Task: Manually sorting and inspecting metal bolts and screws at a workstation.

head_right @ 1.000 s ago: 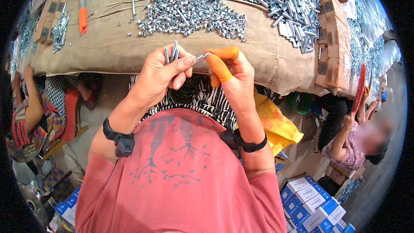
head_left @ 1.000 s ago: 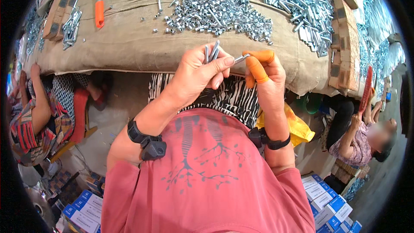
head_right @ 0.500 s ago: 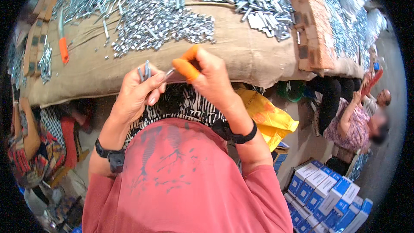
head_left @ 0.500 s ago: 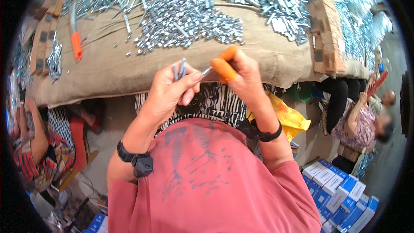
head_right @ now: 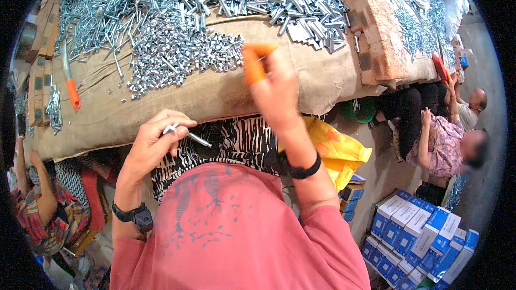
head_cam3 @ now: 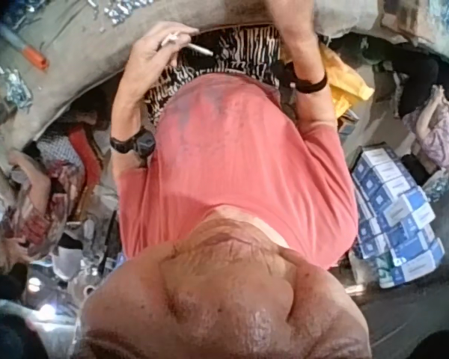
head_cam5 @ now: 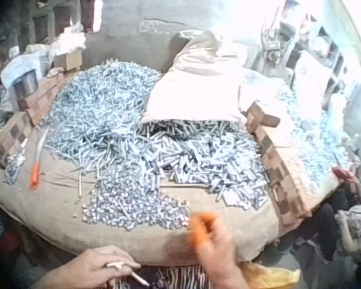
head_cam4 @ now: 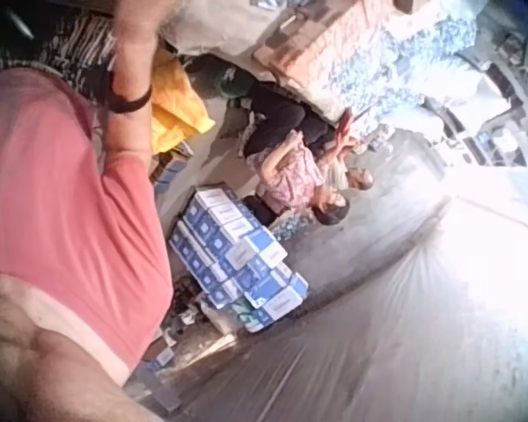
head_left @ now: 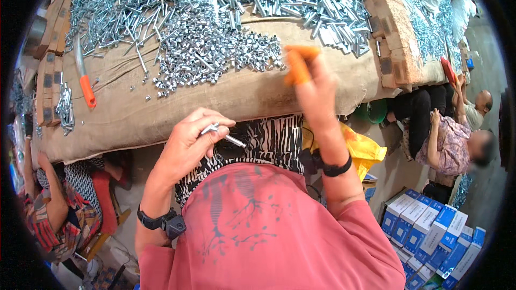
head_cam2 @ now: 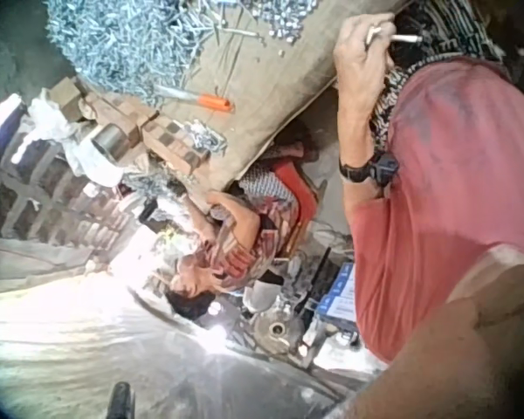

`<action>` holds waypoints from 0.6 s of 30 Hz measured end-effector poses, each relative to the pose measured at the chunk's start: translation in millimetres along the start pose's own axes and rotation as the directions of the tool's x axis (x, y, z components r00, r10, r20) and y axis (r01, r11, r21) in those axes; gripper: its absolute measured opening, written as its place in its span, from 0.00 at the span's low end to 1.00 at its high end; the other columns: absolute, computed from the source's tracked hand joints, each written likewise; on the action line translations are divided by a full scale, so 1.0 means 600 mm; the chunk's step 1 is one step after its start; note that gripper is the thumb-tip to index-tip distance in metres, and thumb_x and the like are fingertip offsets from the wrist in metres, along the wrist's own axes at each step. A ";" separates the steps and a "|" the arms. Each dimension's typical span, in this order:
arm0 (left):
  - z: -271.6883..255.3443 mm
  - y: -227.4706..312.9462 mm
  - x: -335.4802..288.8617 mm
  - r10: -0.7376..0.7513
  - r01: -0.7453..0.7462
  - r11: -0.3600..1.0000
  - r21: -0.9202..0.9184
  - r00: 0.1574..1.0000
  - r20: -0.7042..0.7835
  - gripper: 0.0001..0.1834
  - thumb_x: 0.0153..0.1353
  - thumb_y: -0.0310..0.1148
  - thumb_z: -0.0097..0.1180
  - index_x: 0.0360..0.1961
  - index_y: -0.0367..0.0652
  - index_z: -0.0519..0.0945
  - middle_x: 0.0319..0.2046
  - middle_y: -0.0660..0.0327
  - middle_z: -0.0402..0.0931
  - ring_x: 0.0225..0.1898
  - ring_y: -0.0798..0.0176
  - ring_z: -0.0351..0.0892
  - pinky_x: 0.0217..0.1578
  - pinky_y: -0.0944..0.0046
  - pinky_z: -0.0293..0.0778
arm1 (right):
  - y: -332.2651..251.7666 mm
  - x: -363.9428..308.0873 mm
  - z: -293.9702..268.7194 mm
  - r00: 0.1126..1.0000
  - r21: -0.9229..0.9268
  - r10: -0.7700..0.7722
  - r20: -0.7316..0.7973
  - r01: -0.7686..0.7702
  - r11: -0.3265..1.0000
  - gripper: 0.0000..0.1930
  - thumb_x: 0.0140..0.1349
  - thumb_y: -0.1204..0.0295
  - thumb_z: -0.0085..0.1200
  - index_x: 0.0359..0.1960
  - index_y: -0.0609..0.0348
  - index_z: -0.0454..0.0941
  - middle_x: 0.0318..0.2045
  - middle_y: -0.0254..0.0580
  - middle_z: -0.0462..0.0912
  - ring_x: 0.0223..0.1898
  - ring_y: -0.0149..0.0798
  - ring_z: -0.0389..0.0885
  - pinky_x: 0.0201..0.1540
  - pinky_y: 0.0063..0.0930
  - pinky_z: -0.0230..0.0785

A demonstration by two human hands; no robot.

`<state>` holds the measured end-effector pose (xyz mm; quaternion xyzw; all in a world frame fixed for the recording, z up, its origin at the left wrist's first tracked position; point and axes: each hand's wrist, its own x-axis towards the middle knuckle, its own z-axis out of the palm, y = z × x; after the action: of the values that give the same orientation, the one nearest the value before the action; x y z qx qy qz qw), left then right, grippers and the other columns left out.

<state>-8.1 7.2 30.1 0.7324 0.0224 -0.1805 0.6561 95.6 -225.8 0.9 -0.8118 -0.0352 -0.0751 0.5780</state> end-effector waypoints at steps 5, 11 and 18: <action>0.001 0.000 0.032 -0.144 0.141 0.934 -0.328 0.989 0.015 0.23 0.71 0.35 0.46 0.61 0.31 0.68 0.41 0.57 0.75 0.28 0.72 0.74 0.28 0.75 0.69 | 0.063 0.091 -0.037 0.922 -0.737 -0.369 -0.114 0.171 0.654 0.15 0.60 0.62 0.61 0.41 0.59 0.77 0.36 0.45 0.79 0.31 0.48 0.81 0.32 0.38 0.72; 0.022 0.005 0.042 -0.162 0.156 0.724 -0.672 0.985 0.055 0.24 0.69 0.32 0.48 0.63 0.32 0.64 0.42 0.52 0.77 0.38 0.63 0.80 0.36 0.69 0.77 | 0.068 0.096 -0.044 0.961 -0.677 -0.266 -0.073 0.148 0.721 0.13 0.59 0.63 0.60 0.39 0.58 0.76 0.37 0.44 0.78 0.32 0.49 0.81 0.35 0.41 0.72; 0.027 -0.001 0.036 -0.216 0.236 0.699 -0.675 0.970 0.115 0.14 0.69 0.35 0.51 0.50 0.37 0.72 0.31 0.59 0.79 0.26 0.71 0.79 0.23 0.74 0.74 | 0.026 0.038 -0.040 0.982 -0.662 -0.186 0.027 0.156 0.733 0.11 0.59 0.67 0.59 0.40 0.56 0.77 0.37 0.44 0.78 0.34 0.49 0.80 0.37 0.41 0.71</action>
<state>8.3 -12.7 21.8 0.4281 0.1681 -0.2484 0.8525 118.1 -254.2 -2.3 -0.9551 -0.0688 -0.1522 0.2447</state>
